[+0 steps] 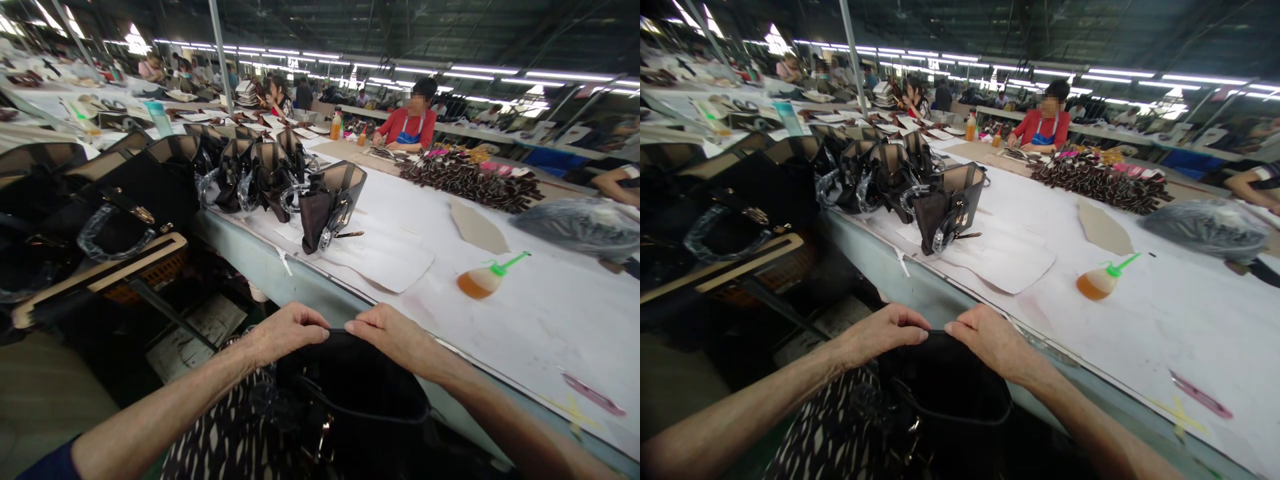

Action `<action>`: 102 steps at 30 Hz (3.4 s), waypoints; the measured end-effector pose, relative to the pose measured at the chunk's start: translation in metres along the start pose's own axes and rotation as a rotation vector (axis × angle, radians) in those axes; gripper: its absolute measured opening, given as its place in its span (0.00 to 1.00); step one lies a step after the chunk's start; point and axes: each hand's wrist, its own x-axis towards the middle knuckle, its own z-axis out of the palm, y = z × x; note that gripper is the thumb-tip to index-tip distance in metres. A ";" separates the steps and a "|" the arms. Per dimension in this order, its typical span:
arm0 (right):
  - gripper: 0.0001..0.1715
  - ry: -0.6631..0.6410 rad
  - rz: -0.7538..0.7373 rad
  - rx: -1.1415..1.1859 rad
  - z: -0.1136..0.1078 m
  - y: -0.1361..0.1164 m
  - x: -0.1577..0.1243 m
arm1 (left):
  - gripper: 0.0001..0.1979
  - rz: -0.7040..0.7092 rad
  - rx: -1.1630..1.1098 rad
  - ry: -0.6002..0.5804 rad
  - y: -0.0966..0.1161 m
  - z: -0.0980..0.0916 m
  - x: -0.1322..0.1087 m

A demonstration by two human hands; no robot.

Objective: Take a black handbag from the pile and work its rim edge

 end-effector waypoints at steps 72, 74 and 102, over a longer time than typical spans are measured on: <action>0.15 -0.023 -0.239 -0.196 0.005 -0.043 -0.001 | 0.14 0.314 0.282 0.202 -0.012 -0.006 -0.020; 0.16 -0.053 -0.230 -0.160 0.007 -0.042 0.003 | 0.14 0.320 0.297 0.217 -0.011 -0.005 -0.022; 0.20 0.036 -0.216 -0.297 0.021 -0.055 -0.002 | 0.18 0.155 0.061 0.033 -0.019 -0.033 -0.032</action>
